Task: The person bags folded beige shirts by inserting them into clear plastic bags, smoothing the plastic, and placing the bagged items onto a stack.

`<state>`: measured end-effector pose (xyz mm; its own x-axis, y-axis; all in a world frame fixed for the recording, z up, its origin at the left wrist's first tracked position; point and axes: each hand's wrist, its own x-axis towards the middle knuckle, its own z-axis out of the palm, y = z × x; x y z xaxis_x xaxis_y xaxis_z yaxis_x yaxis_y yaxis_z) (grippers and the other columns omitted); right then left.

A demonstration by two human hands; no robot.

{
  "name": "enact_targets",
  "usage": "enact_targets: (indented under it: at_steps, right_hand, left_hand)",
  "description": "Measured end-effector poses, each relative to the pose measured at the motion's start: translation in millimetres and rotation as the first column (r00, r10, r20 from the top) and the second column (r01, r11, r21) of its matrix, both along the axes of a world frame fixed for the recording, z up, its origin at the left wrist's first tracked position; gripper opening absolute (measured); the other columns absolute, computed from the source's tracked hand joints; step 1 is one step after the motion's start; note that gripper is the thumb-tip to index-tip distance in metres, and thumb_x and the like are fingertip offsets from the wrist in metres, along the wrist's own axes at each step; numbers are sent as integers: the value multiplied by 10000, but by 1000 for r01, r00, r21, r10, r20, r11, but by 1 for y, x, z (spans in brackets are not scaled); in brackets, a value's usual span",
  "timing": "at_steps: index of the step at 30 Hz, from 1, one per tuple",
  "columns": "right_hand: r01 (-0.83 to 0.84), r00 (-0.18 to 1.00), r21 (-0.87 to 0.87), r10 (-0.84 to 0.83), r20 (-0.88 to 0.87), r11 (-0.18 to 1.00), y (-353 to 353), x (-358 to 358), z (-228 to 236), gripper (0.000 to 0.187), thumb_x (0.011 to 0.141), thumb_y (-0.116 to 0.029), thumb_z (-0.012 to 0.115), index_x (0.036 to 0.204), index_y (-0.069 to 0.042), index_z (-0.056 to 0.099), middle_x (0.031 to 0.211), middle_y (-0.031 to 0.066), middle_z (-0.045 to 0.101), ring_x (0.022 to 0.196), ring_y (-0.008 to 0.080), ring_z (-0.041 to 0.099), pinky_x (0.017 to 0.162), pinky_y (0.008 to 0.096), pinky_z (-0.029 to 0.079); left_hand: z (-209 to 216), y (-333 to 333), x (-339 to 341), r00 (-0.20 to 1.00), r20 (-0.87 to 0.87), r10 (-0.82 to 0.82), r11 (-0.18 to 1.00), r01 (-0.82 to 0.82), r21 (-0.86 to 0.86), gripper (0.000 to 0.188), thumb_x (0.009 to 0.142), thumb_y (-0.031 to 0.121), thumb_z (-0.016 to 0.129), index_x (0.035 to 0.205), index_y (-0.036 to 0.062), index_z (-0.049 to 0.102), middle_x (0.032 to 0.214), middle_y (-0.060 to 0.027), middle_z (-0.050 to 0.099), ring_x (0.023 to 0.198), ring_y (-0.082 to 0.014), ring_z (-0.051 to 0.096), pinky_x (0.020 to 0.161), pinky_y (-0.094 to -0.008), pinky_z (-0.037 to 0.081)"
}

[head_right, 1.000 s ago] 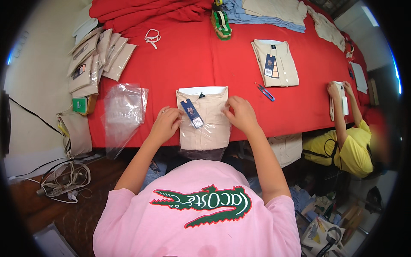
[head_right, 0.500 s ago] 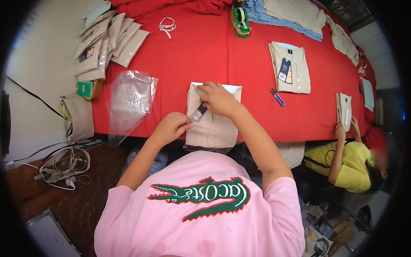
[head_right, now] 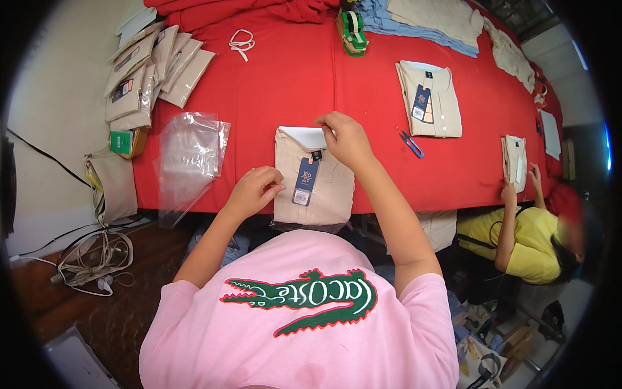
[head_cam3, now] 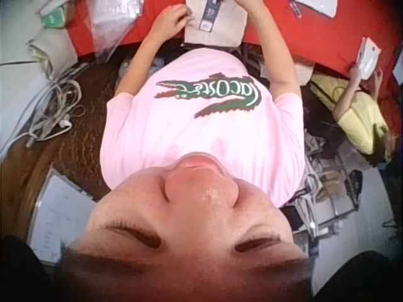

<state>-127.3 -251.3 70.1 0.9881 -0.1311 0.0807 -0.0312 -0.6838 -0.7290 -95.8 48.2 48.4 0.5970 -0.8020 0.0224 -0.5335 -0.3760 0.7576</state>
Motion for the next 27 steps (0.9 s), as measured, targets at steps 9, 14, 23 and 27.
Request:
enact_targets:
  at_steps: [9, 14, 23, 27]
  right_hand:
    - [-82, 993, -90, 74, -88, 992, 3, -85, -10, 411, 832, -360, 874, 1105, -69, 775, 1287, 132, 690, 1237, 338, 607, 1085, 452, 475]
    - [-137, 965, -17, 129, -229, 990, -14, -134, -19, 210, 773, -182, 903, 848, -57, 751, 1324, 111, 652, 1280, 337, 554, 1120, 460, 452]
    - [-262, 953, -225, 216, -211, 938, -28, -100, -19, 139, 829, -158, 816, 851, -43, 741, 1600, 130, 575, 1457, 363, 506, 1171, 482, 447]
    - [-256, 907, -66, 216, -362, 965, -38, -83, -18, 120, 870, -142, 775, 935, -45, 743, 1633, 156, 542, 1430, 362, 549, 1188, 496, 443]
  left_hand:
    - [-11, -7, 8, 993, 114, -6, 1000, 7, -14, 197, 968, 219, 774, 996, 46, 685, 1111, -64, 731, 1025, -269, 702, 949, -422, 519]
    - [-7, -9, 13, 995, 85, -47, 999, 46, 18, 188, 968, 218, 774, 968, 52, 686, 1203, -74, 738, 1116, -279, 699, 1018, -434, 509]
    - [-28, -48, 35, 936, 212, -280, 937, 217, 275, 184, 1007, 220, 700, 931, 55, 672, 1653, -150, 484, 1593, -408, 348, 1297, -605, 270]
    - [-23, -48, 48, 957, 100, -272, 927, 233, 293, 202, 996, 228, 726, 929, 46, 667, 1706, -153, 429, 1614, -401, 329, 1310, -615, 238]
